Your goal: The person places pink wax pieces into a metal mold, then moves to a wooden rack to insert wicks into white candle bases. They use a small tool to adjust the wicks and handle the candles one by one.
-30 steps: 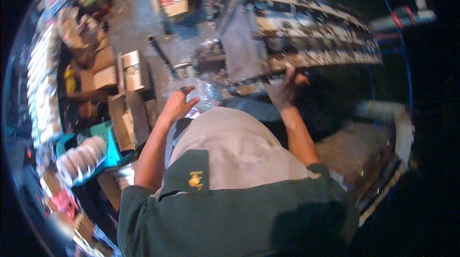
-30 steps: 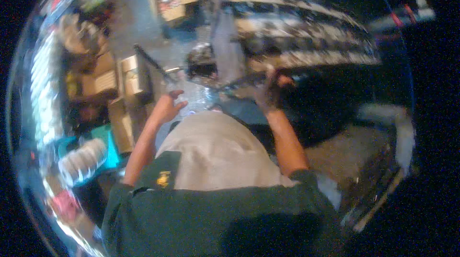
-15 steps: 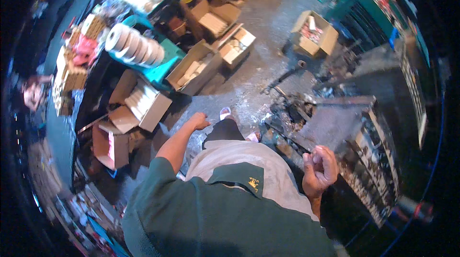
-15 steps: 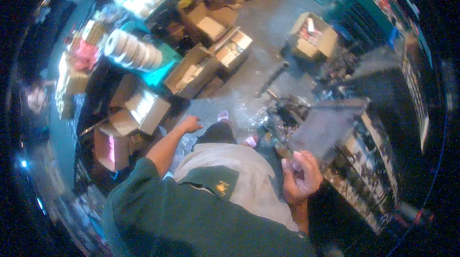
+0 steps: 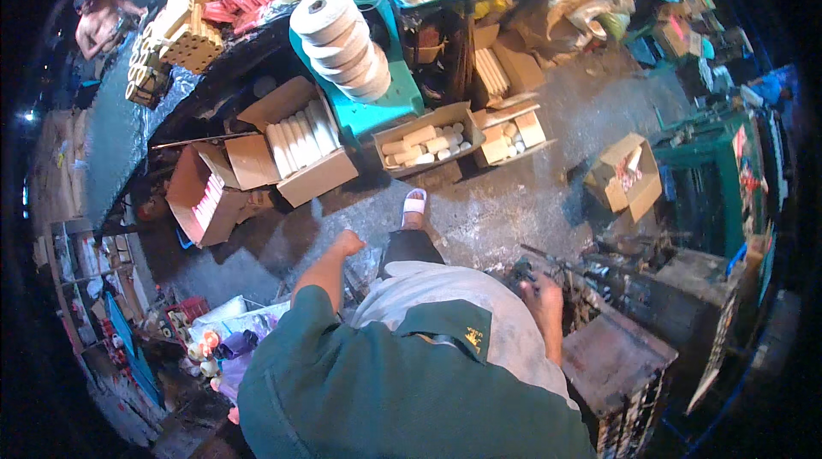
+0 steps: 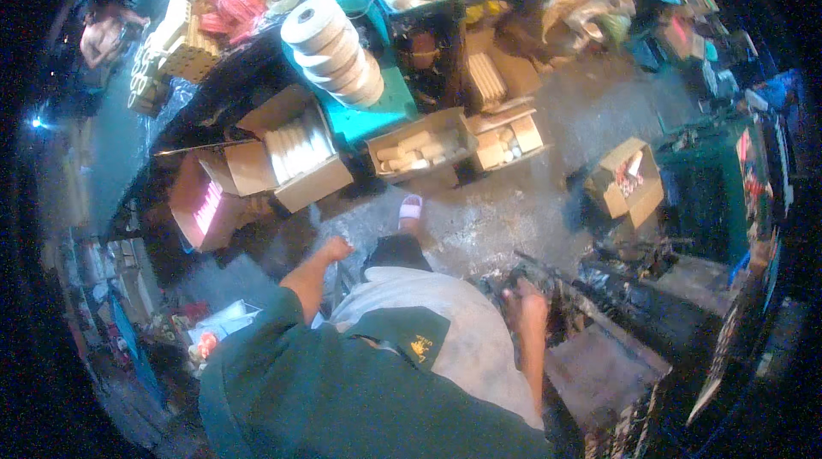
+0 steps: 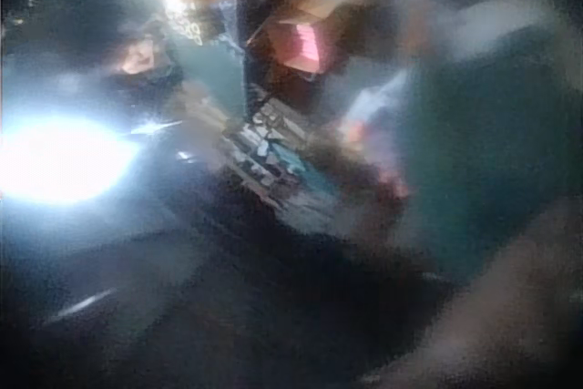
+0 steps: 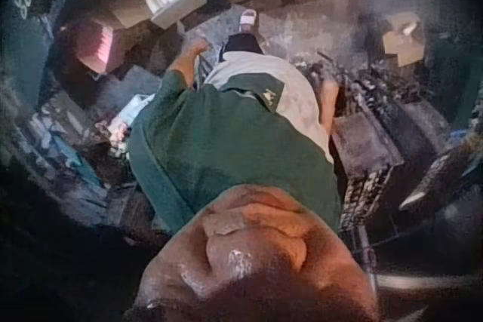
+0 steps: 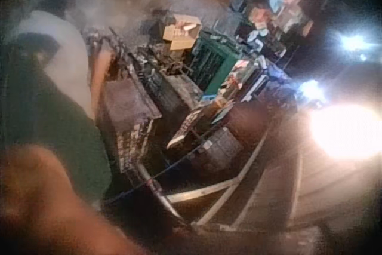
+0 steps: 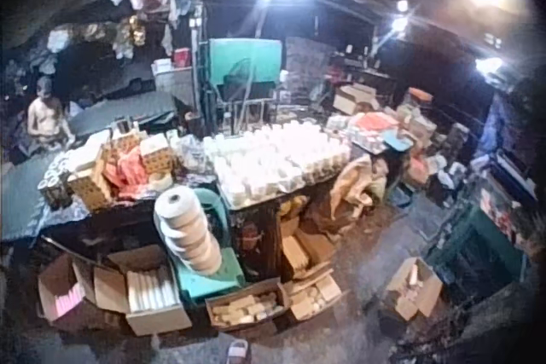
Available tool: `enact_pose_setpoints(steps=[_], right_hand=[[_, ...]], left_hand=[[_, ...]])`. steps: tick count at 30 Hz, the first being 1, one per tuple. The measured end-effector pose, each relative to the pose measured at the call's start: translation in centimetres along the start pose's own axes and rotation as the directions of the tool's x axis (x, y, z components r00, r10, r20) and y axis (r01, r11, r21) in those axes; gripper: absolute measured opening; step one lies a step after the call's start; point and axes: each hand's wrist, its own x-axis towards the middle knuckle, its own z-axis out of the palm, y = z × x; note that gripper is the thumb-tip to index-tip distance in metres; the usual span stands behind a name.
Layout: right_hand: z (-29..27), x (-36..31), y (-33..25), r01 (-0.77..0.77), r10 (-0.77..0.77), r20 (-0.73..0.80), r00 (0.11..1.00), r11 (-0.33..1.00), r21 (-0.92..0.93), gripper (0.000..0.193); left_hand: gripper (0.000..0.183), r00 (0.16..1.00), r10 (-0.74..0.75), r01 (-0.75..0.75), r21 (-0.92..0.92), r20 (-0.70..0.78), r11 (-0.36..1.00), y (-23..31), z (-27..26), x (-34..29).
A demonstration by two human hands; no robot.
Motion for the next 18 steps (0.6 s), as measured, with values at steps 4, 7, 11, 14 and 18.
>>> enact_pose_setpoints(steps=[4, 7, 11, 14, 18], right_hand=[[4.4, 4.8, 1.9, 0.019, 0.003, 0.245, 0.97, 0.996, -0.089, 0.045], [4.1, 7.9, -1.5, -0.03, 0.045, 0.323, 0.945, 0.998, -0.051, 0.043], [4.4, 11.7, -3.4, -0.011, 0.015, 0.339, 0.941, 1.0, -0.013, 0.039], [5.3, 14.9, -2.2, -0.005, -0.002, 0.303, 0.953, 1.0, 0.023, 0.043], [5.3, 17.4, -1.3, -0.184, 0.186, 0.412, 0.892, 0.982, -0.044, 0.039]], left_hand=[[0.054, 0.981, -0.157, 0.112, -0.318, -0.118, 0.941, -0.2, -7.1, 2.2], [0.053, 0.945, -0.226, 0.111, -0.418, -0.236, 0.902, 0.1, -13.8, 1.1], [0.055, 0.935, -0.273, 0.107, -0.551, -0.227, 0.827, 0.5, -19.8, 1.9], [0.056, 0.909, -0.295, 0.058, -0.614, -0.293, 0.787, 2.5, -22.6, 2.4], [0.055, 0.935, -0.249, 0.034, -0.636, -0.252, 0.771, 4.9, -23.7, 2.5]])
